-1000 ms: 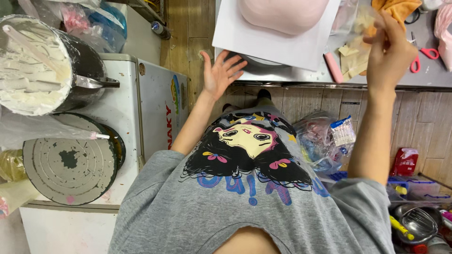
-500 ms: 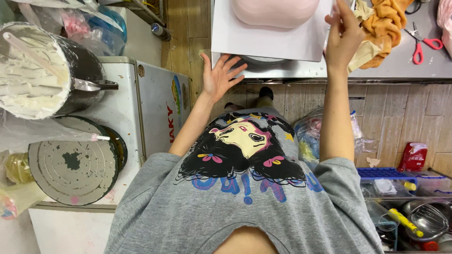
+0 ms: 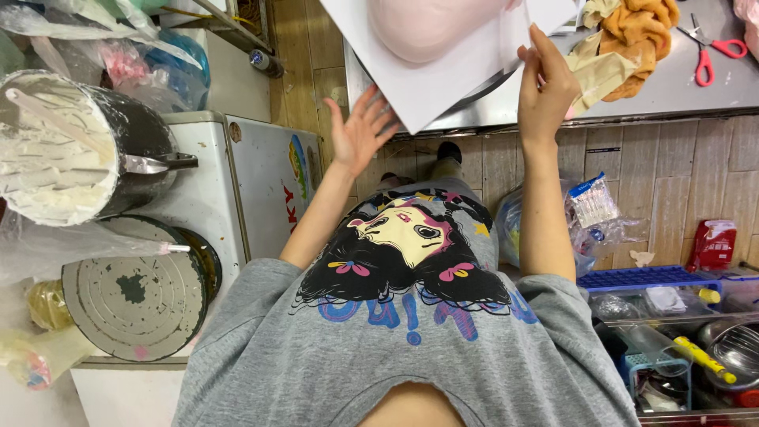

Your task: The person smooths the surface of a pink cake on a white board using a small spatula and their fingers. They repeatedly scrape and wipe the sides and top of the cake to even out the frosting.

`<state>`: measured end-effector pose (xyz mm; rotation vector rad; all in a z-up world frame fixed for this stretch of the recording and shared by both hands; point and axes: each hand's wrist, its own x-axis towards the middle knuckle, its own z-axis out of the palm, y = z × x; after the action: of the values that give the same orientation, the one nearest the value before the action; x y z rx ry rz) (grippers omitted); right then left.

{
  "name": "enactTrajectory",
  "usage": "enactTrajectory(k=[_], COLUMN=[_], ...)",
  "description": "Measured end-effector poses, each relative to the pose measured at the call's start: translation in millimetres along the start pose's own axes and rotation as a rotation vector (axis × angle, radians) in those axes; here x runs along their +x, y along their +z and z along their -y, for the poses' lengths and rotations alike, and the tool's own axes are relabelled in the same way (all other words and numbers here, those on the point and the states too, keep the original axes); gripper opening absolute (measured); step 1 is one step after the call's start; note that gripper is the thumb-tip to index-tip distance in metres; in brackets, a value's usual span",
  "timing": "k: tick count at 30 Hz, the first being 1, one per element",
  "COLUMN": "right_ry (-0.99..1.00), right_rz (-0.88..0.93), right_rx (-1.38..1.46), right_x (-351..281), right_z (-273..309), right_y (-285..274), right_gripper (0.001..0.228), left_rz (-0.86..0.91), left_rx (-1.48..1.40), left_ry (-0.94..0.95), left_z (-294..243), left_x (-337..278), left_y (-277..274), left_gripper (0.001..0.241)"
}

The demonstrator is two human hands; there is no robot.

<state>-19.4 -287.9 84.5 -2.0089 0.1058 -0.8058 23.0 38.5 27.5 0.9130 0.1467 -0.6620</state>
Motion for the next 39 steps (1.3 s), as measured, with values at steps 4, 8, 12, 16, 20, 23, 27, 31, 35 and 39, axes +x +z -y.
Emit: enactTrajectory(k=[4, 8, 12, 16, 20, 23, 27, 31, 35, 39], right_ry=[-0.028, -0.064, -0.069, -0.081, -0.04, -0.031, -0.003, -0.026, -0.017, -0.05], right_rz=[0.014, 0.046, 0.094, 0.134, 0.16, 0.157, 0.137, 0.1, 0.087, 0.059], right_rx=[-0.011, -0.041, -0.09, -0.1, -0.103, -0.106, -0.145, -0.181, -0.213, -0.253], right_x=[2, 1, -5, -11, -16, -21, -26, -28, -30, -32], right_z=[7, 19, 33, 42, 46, 49, 50, 48, 47, 50], right_y=[4, 7, 5, -6, -23, -29, -34, -32, -30, -25], right_gripper=[0.03, 0.031, 0.027, 0.026, 0.024, 0.023, 0.023, 0.023, 0.022, 0.022], left_rz=[0.033, 0.016, -0.025, -0.033, -0.062, -0.049, 0.165, 0.195, 0.067, -0.055], left_rx=[-0.042, -0.077, -0.101, -0.122, -0.173, -0.151, -0.068, -0.004, -0.021, -0.201], left_ry=[0.031, 0.05, 0.072, 0.073, -0.017, -0.086, -0.197, -0.248, -0.119, -0.073], left_z=[-7, -9, -14, -22, -20, -7, 13, 16, 4, -6], left_x=[8, 13, 14, 16, 15, 13, 5, 8, 13, 15], left_y=[-14, -25, -33, -34, -25, -11, 2, -3, -20, -24], left_gripper=[0.114, 0.115, 0.118, 0.12, 0.12, 0.124, 0.127, 0.127, 0.127, 0.129])
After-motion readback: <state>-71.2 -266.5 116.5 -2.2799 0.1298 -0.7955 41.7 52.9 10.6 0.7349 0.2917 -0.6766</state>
